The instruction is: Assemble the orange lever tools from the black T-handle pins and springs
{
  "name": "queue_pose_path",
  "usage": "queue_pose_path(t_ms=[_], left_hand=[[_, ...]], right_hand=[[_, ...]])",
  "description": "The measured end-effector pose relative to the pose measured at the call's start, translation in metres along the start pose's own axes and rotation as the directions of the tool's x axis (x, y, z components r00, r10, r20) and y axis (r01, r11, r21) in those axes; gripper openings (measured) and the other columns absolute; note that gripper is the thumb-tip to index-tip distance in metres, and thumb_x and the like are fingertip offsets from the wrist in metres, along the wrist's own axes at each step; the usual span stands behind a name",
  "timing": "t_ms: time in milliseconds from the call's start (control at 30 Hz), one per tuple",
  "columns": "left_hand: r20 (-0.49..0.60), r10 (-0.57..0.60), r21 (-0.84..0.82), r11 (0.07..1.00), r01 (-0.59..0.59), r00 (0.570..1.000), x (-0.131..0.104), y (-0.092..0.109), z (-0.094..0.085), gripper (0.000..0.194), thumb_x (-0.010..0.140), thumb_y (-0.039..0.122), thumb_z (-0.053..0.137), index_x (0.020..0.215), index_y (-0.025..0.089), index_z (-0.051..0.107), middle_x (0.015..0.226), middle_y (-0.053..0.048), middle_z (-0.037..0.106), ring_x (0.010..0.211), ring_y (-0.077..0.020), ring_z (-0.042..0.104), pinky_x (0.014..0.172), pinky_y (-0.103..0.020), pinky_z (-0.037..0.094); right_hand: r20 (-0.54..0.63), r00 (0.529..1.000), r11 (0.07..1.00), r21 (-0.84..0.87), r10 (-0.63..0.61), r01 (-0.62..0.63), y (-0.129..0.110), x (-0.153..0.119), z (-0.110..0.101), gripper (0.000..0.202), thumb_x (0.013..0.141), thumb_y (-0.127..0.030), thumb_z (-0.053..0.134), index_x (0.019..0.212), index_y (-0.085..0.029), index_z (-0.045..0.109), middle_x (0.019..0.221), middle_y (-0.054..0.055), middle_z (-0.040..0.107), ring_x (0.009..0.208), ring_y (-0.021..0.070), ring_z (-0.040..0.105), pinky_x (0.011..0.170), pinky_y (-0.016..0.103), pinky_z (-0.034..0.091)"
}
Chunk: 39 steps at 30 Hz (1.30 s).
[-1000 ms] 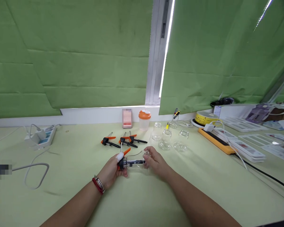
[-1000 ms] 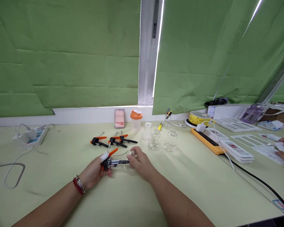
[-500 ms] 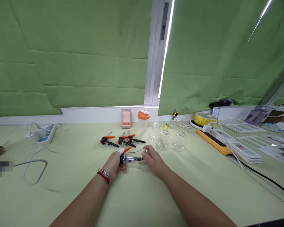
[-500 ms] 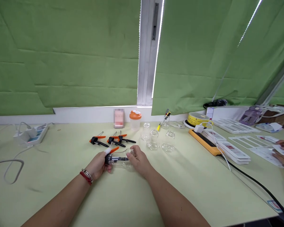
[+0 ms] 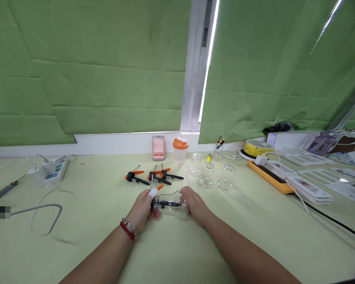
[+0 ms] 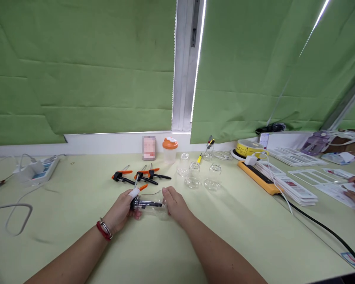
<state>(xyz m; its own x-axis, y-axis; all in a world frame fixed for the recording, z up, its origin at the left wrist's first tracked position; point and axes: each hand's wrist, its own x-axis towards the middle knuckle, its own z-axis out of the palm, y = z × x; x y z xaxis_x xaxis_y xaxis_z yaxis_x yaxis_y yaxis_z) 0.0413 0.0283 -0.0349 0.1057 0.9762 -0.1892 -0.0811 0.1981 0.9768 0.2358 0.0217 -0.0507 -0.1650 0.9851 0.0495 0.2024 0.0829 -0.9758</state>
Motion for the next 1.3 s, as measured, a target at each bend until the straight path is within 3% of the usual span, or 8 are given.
queue_pose_path(t_ms=[133,233,367,533,733,900,1133,1300], left_hand=[[-0.025,0.031,-0.013,0.999,-0.031,0.999,0.001,0.001,-0.001,0.034,0.077,0.051,0.057,0.071,0.021,0.043,0.054,0.005,0.052,0.034,-0.0111,0.05,0.032,-0.022,0.039],[-0.046,0.041,-0.017,0.999,-0.042,0.998,0.003,0.001,-0.005,0.033,0.078,0.05,0.055,0.072,0.021,0.042,0.055,0.005,0.052,0.034,-0.0108,0.05,0.033,-0.022,0.04],[-0.051,0.045,-0.015,0.999,-0.046,0.998,0.005,0.0,-0.008,0.033,0.079,0.05,0.055,0.072,0.02,0.042,0.054,0.005,0.052,0.035,-0.0117,0.051,0.033,-0.023,0.041],[-0.051,0.05,-0.012,0.999,-0.051,0.997,0.004,0.001,-0.008,0.032,0.078,0.049,0.055,0.073,0.02,0.042,0.054,0.005,0.053,0.035,-0.012,0.051,0.033,-0.023,0.041],[-0.046,0.051,-0.015,0.999,-0.051,0.998,0.003,0.002,-0.008,0.032,0.078,0.05,0.055,0.073,0.021,0.043,0.054,0.004,0.054,0.035,-0.012,0.051,0.033,-0.023,0.042],[-0.047,0.047,-0.018,0.999,-0.048,0.998,0.002,0.001,-0.007,0.033,0.078,0.051,0.054,0.072,0.021,0.043,0.053,0.005,0.053,0.034,-0.0119,0.051,0.033,-0.023,0.042],[-0.047,0.027,-0.009,1.0,-0.028,0.999,0.001,0.002,-0.003,0.032,0.079,0.049,0.054,0.069,0.021,0.041,0.051,0.005,0.053,0.034,-0.0119,0.05,0.032,-0.023,0.041],[-0.058,0.037,-0.009,0.999,-0.038,0.998,0.003,0.001,-0.005,0.032,0.079,0.049,0.054,0.07,0.02,0.044,0.051,0.005,0.053,0.034,-0.0119,0.05,0.033,-0.023,0.041]], right_hand=[[0.06,0.998,0.996,0.077,0.033,-0.038,0.001,-0.002,-0.003,0.047,0.086,-0.064,0.035,0.108,-0.025,0.047,0.099,0.002,0.056,0.049,0.0078,0.042,0.048,0.025,0.035],[0.161,0.987,0.983,0.18,0.003,-0.032,0.003,-0.003,-0.01,0.056,0.08,-0.055,0.056,0.125,-0.03,0.035,0.116,0.005,0.051,0.062,0.0087,0.048,0.056,0.025,0.04],[0.236,0.969,0.974,0.226,-0.074,0.019,0.008,-0.003,-0.017,0.075,0.067,-0.038,0.076,0.128,-0.031,0.034,0.122,0.006,0.046,0.084,0.0125,0.051,0.077,0.03,0.043],[0.26,0.962,0.971,0.237,-0.084,0.021,0.007,-0.002,-0.019,0.071,0.066,-0.038,0.077,0.126,-0.029,0.039,0.123,0.007,0.046,0.09,0.0139,0.051,0.085,0.034,0.042],[0.262,0.964,0.957,0.289,-0.05,-0.029,0.005,-0.002,-0.018,0.066,0.068,-0.042,0.075,0.123,-0.028,0.042,0.116,0.006,0.051,0.084,0.0135,0.053,0.074,0.028,0.044],[0.231,0.973,0.975,0.211,0.025,-0.075,0.007,-0.001,-0.017,0.057,0.074,-0.056,0.065,0.117,-0.023,0.047,0.093,0.003,0.059,0.061,0.0109,0.054,0.053,0.023,0.038],[0.138,0.99,0.997,0.055,0.042,-0.05,0.014,0.005,-0.015,0.054,0.082,-0.067,0.044,0.085,-0.015,0.059,0.057,-0.001,0.054,0.048,0.0101,0.045,0.05,0.024,0.036],[0.154,0.987,0.986,0.147,0.052,-0.075,0.013,0.003,-0.013,0.058,0.081,-0.067,0.044,0.111,-0.018,0.052,0.061,-0.002,0.055,0.051,0.012,0.05,0.053,0.026,0.041]])
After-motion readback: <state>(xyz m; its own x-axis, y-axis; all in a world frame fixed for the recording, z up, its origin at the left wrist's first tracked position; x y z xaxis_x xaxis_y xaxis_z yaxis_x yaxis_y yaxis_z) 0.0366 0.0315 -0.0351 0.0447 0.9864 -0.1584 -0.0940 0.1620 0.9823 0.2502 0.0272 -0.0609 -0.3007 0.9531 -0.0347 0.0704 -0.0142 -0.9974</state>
